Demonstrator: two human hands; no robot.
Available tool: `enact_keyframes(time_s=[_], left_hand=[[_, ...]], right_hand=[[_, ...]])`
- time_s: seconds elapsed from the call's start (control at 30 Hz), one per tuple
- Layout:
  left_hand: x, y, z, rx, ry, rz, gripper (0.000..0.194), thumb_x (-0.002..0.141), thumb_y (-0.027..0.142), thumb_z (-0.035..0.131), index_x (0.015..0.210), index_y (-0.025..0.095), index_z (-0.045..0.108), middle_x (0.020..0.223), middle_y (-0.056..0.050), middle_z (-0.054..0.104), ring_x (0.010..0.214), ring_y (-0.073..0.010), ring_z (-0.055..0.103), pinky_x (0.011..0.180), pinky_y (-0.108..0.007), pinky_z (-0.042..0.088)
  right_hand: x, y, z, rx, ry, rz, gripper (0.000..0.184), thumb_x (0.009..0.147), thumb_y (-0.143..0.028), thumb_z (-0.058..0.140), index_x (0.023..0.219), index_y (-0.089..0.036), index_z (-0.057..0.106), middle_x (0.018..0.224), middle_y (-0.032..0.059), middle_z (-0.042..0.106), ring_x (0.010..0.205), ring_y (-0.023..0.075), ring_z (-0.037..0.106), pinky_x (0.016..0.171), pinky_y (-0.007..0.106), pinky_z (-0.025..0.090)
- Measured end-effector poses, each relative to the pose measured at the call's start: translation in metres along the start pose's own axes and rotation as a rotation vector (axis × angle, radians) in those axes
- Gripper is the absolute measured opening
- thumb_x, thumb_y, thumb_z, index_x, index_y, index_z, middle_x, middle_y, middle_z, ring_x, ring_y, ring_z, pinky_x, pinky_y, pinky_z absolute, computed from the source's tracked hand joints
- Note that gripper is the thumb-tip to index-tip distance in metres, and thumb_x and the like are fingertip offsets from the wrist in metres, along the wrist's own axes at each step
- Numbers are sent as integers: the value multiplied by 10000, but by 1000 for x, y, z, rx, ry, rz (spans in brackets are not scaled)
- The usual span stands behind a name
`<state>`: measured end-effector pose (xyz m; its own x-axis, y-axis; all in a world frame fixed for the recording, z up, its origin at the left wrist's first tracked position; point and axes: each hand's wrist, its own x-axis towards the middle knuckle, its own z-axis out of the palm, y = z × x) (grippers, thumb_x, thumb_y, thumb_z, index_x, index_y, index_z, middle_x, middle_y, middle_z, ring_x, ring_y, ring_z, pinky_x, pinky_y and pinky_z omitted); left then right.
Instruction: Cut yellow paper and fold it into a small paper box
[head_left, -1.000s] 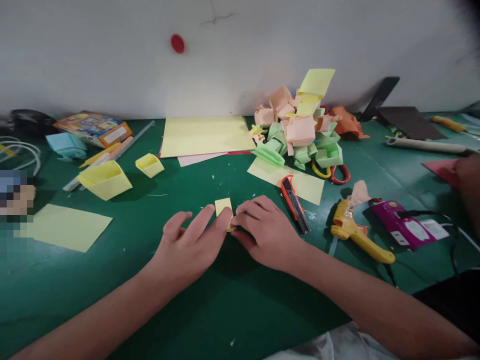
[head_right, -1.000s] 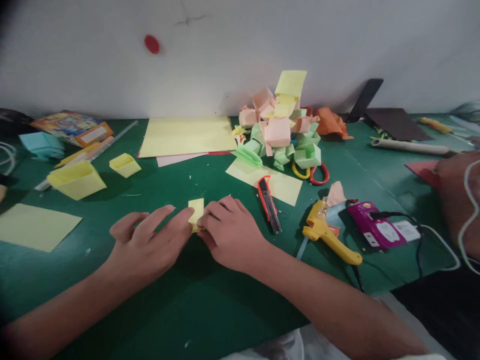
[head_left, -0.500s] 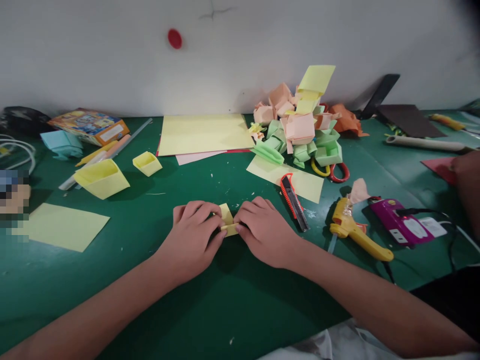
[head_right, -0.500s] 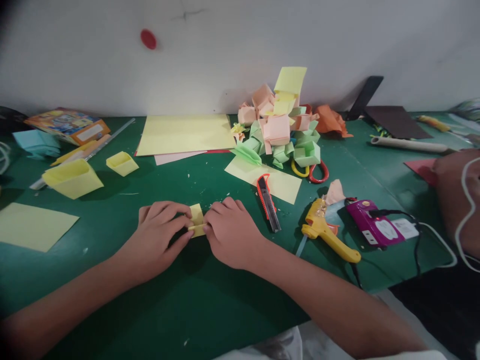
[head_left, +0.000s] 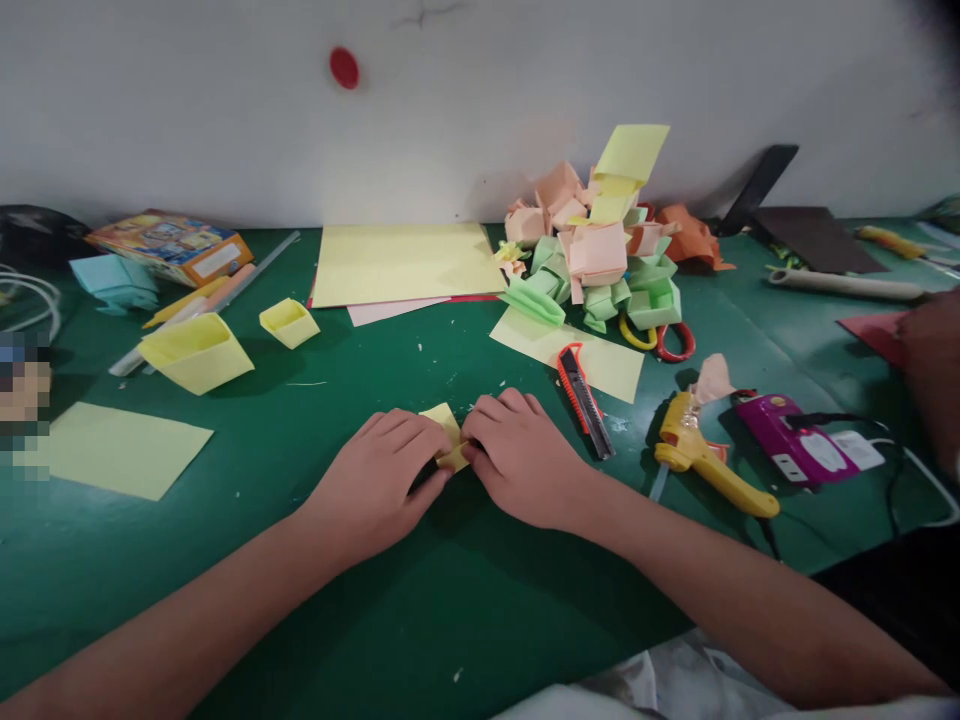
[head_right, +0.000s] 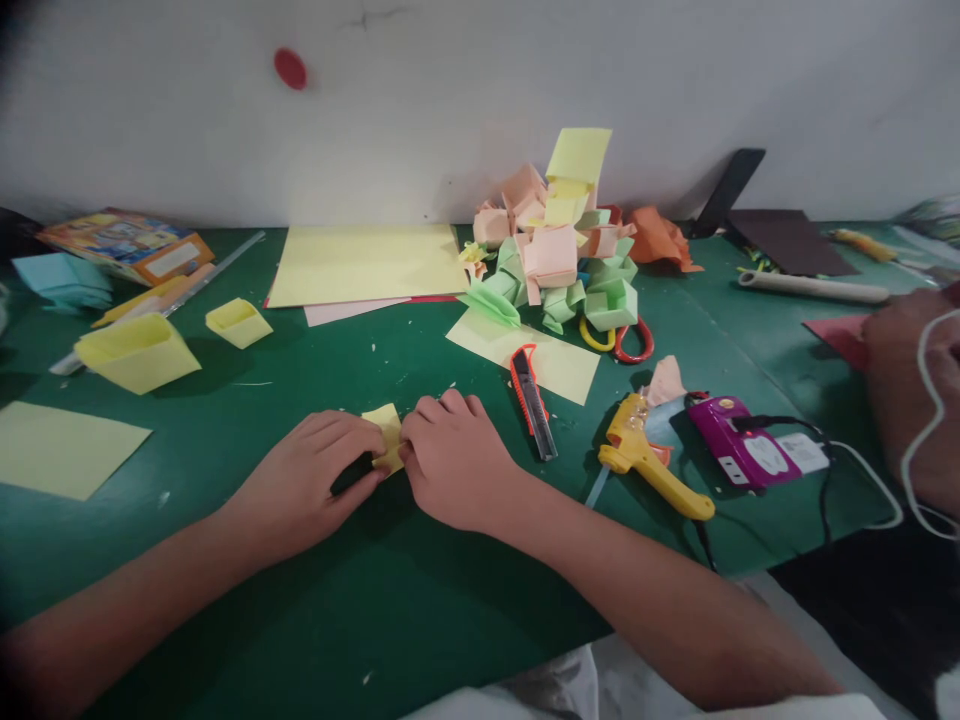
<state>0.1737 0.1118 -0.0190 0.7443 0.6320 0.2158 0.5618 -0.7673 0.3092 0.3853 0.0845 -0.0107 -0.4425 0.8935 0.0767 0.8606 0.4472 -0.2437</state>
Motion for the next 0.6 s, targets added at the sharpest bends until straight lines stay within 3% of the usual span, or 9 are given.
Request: enact_keyframes(time_s=[0.17, 0.4, 0.6], left_hand=[[0, -4, 1, -25, 12, 3, 101, 959, 273, 533, 935, 206, 605, 1006, -58, 704, 958, -255, 631, 864, -427, 486], [0, -4, 2, -28, 69, -17, 137, 970, 272, 558, 1047, 216, 657, 1046, -48, 738, 983, -245, 667, 857, -408, 505], [0, -6, 3, 34, 100, 69, 224, 996, 242, 511, 908, 217, 715, 989, -41, 755, 945, -229, 673, 869, -410, 508]], right_hand=[[0, 0, 0, 33, -1, 30, 150, 1007, -244, 480, 919, -194, 590, 987, 62, 615, 920, 249, 471, 796, 397, 326], [4, 3, 4, 133, 67, 84, 24, 955, -224, 563, 965, -205, 553, 999, 34, 627, 915, 231, 477, 786, 371, 328], [5, 5, 5, 119, 58, 72, 39, 953, -241, 577, 929, -219, 556, 964, 28, 627, 896, 231, 482, 778, 363, 331]])
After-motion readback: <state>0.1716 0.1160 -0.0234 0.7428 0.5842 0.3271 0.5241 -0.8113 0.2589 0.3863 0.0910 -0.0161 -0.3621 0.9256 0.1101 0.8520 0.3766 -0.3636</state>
